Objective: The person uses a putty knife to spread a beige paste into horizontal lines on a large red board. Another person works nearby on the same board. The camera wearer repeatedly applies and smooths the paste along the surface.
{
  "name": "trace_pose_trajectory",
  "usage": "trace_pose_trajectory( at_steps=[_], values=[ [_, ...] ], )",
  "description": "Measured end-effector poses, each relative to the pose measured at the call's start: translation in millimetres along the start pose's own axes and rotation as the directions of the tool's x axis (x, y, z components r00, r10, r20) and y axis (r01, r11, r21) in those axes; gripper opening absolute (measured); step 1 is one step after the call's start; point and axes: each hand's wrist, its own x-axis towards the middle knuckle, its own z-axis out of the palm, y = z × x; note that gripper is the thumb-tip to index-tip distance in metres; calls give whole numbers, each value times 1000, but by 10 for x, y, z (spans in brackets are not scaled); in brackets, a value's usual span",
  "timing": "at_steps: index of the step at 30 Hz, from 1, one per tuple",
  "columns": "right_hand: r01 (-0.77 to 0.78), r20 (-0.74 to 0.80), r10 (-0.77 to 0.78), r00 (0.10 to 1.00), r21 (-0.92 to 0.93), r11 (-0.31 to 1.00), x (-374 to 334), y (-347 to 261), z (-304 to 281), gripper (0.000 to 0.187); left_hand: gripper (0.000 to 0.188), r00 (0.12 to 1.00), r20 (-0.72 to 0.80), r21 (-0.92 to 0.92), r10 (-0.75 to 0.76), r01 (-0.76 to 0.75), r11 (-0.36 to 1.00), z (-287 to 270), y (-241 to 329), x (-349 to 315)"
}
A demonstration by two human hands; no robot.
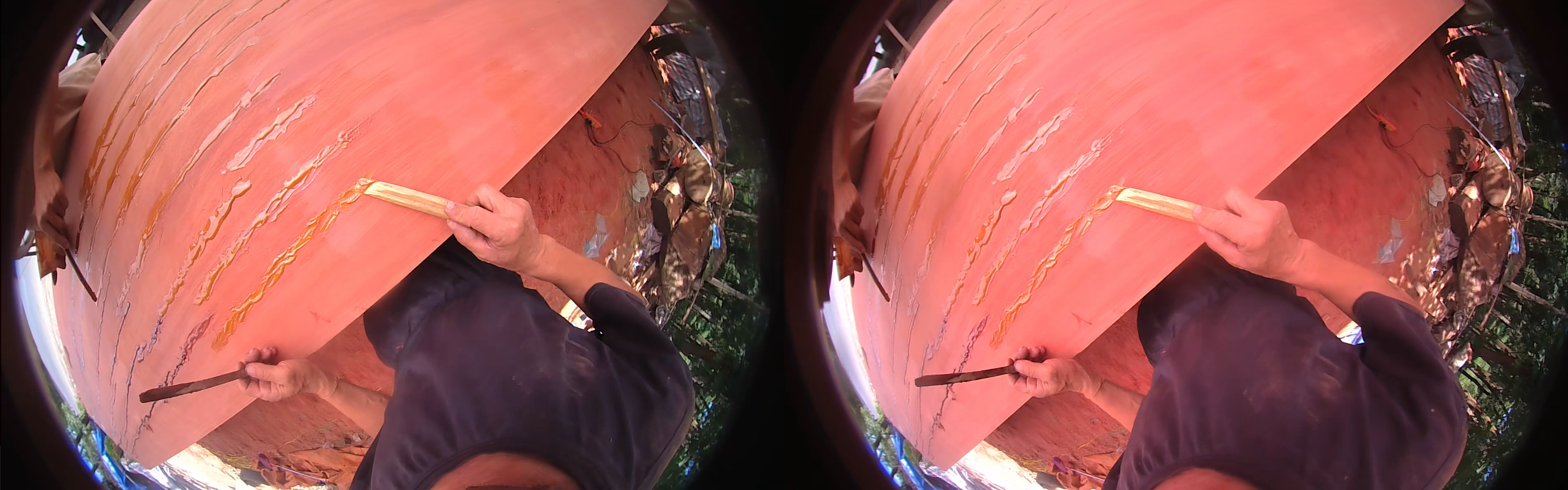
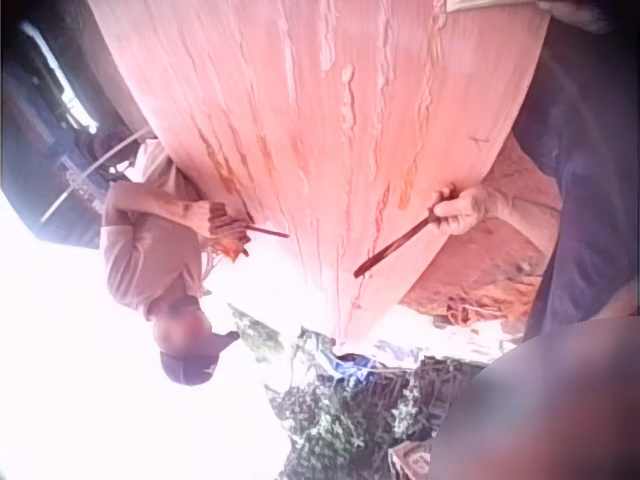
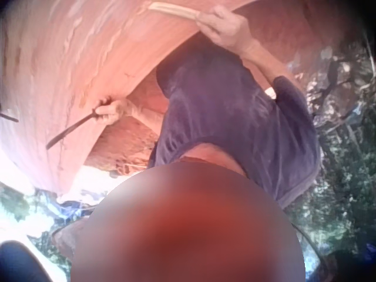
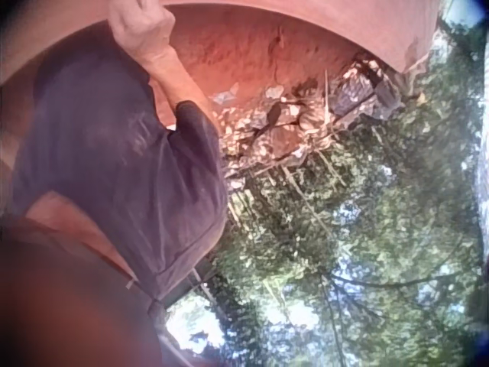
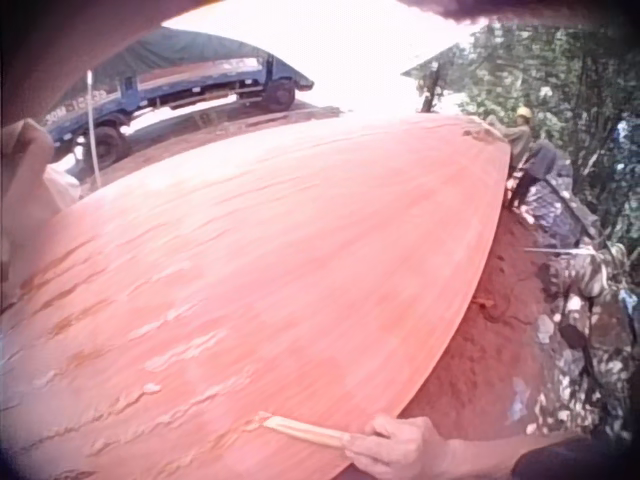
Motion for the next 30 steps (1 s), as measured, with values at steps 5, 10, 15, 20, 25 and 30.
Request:
trace_pose_trajectory(
  at_steps=[5,10,15,20,25,30],
  values=[
    [-59,-61,57,997,-23,998,-23,32,-82,20,25,1000,19,31,25,-26,999,-44,-65,29],
    [-4,-46,4,999,-8,1000,-39,4,52,18,25,998,50,9,36,-37,999,-86,-95,40],
    [-11,-106,0,994,-104,994,-115,83,-132,17,26,999,7,63,51,-51,997,-42,-91,48],
    [-83,13,83,996,98,992,-27,-13,-7,29,30,999,20,84,41,-42,996,-45,-62,40],
    [-29,-6,29,1000,-88,996,-42,95,-170,22,26,1000,18,81,4,-6,997,-52,-22,32],
    [-19,-23,19,1000,33,999,9,127,-193,23,22,1000,-16,47,-26,26,999,-15,-8,-14]
  ],
)
